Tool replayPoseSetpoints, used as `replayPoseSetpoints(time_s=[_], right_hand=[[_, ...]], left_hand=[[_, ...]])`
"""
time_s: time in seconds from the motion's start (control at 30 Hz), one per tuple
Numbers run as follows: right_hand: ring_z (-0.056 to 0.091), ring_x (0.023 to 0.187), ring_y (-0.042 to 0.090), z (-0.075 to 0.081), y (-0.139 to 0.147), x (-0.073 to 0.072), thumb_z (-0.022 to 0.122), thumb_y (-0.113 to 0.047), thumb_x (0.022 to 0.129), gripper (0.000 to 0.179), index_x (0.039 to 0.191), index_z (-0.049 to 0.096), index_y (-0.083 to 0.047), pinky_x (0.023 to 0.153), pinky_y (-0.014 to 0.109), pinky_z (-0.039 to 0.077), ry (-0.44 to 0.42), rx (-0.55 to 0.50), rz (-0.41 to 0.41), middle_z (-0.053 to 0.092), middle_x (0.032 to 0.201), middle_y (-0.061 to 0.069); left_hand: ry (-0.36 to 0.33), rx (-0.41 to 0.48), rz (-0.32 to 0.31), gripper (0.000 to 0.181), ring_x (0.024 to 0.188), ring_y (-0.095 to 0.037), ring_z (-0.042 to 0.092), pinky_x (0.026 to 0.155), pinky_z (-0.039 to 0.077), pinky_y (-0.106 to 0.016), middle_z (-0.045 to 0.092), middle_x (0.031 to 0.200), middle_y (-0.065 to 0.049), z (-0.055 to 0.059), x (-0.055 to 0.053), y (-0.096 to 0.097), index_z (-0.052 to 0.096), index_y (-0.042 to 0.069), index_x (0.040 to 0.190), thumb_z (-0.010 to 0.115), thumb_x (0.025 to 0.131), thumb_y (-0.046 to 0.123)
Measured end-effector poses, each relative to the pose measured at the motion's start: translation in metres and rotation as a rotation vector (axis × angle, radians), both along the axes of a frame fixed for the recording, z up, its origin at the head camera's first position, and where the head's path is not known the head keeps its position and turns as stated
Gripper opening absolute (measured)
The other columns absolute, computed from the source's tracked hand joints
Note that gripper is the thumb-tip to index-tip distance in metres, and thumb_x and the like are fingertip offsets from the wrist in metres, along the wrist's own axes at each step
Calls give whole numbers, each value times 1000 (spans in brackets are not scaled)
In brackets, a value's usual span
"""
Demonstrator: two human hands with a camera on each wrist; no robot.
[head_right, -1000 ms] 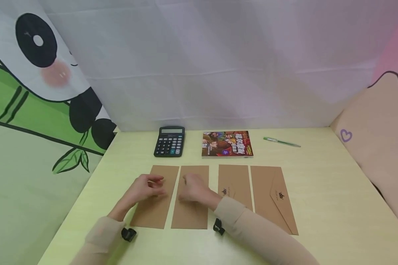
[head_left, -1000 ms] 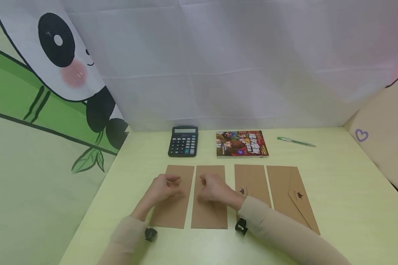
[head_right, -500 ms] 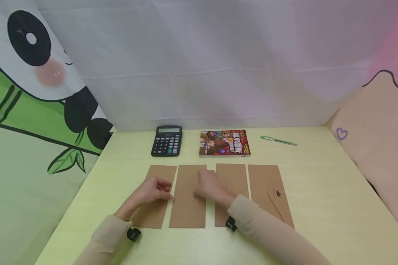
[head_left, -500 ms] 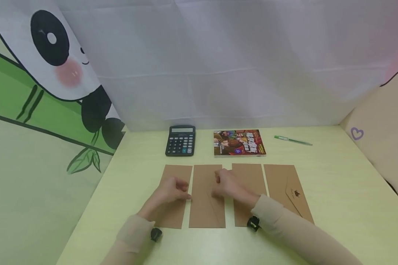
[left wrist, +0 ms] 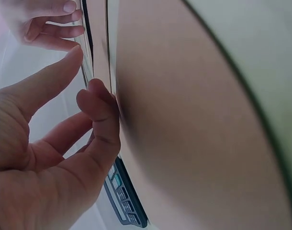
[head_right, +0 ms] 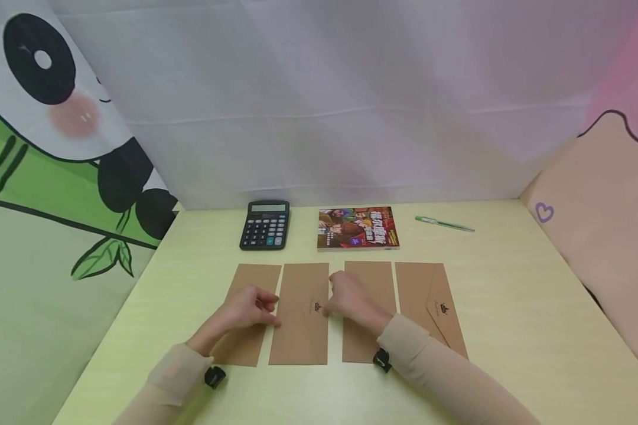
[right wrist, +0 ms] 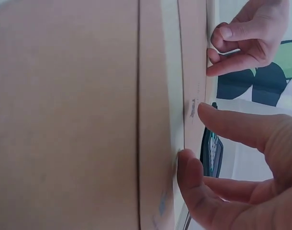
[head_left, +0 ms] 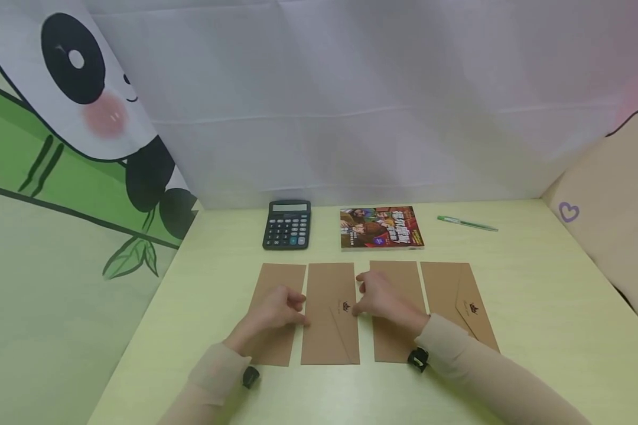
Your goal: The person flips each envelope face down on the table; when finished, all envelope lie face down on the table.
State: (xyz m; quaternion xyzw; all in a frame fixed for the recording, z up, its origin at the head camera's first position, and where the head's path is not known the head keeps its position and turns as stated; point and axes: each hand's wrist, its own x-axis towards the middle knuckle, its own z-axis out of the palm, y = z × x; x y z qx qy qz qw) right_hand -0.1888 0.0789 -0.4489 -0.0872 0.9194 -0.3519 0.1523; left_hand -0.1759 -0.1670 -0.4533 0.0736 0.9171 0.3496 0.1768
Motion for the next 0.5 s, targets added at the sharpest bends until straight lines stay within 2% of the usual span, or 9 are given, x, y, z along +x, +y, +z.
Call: replayPoseSetpoints(time_s=[0.3, 0.5], right_hand=[[53, 80, 21, 2, 2, 1, 91, -14, 60, 78, 126, 55, 6, 68, 30, 48, -23, 2, -7, 61, 97, 9], [55, 83, 21, 2, 2, 2, 91, -17, 60, 77, 124, 56, 6, 73, 32, 50, -20, -4, -22, 62, 102, 12]], left_hand=[[1, -14, -31, 47, 70, -13, 56, 61, 48, -27, 63, 79, 0, -1, 0, 1, 69, -3, 108, 86, 66, 9], [3, 17, -32, 47, 68, -14, 55, 58, 48, -27, 62, 77, -1, -5, 0, 2, 67, -8, 109, 83, 65, -1]])
